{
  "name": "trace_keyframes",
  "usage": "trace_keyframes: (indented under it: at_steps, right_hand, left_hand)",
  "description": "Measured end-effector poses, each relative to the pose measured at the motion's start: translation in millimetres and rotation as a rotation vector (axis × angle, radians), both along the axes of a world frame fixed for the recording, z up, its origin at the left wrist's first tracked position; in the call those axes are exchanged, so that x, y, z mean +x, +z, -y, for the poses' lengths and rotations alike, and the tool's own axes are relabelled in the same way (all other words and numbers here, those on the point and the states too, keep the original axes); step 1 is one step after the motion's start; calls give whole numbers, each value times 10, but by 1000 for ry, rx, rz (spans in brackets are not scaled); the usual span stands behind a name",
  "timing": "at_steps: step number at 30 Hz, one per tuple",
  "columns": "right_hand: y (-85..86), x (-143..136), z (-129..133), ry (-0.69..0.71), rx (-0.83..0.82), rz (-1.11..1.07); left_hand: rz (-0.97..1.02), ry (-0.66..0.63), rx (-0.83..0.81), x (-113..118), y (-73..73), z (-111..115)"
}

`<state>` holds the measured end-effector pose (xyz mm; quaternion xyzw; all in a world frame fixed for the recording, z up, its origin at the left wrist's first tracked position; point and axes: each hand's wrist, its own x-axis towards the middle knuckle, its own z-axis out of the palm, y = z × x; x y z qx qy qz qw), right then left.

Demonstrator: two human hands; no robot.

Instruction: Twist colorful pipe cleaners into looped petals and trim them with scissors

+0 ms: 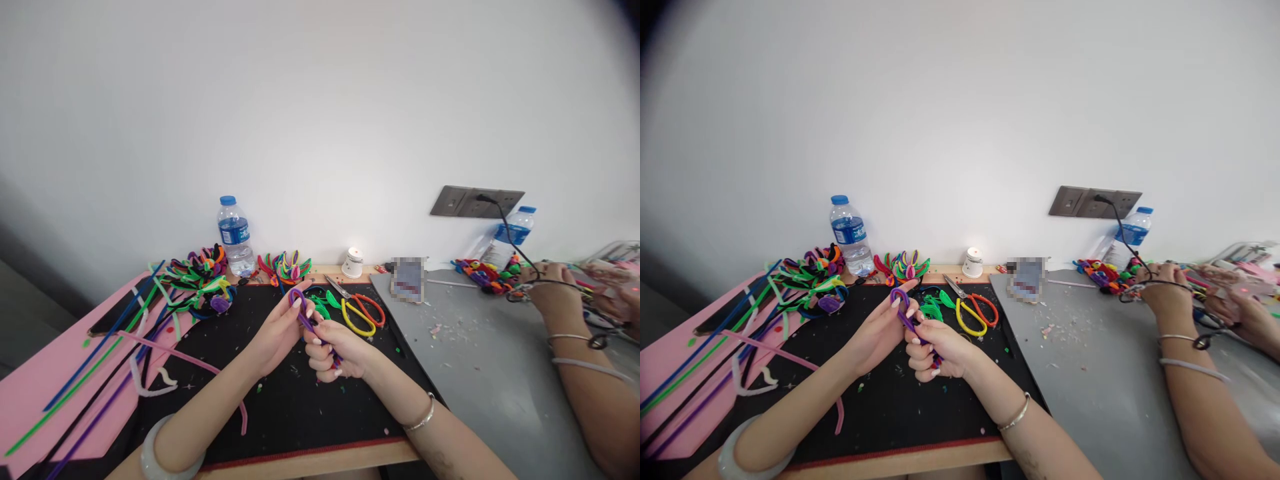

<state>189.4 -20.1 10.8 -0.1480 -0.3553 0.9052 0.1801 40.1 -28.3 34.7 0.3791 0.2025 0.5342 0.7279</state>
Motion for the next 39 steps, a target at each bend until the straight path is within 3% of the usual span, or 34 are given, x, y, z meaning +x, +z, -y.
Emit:
trace_keyframes:
  at_steps: [7, 14, 25, 33, 39]
  right_hand:
    - [17, -49, 15, -63, 18, 36]
    - [22, -10, -1, -105, 43, 63]
    - [5, -2, 3, -100, 107, 89]
    - [59, 23, -1, -101, 108, 121]
    - [97, 25, -8, -69, 111, 163]
  left_hand:
    - [100, 19, -68, -6, -87, -58]
    - [-40, 163, -37, -134, -112, -150]
    - [67, 139, -164, -232, -148, -236]
    - [-14, 287, -193, -226, -125, -248]
    - [-11, 327, -188, -212, -132, -270]
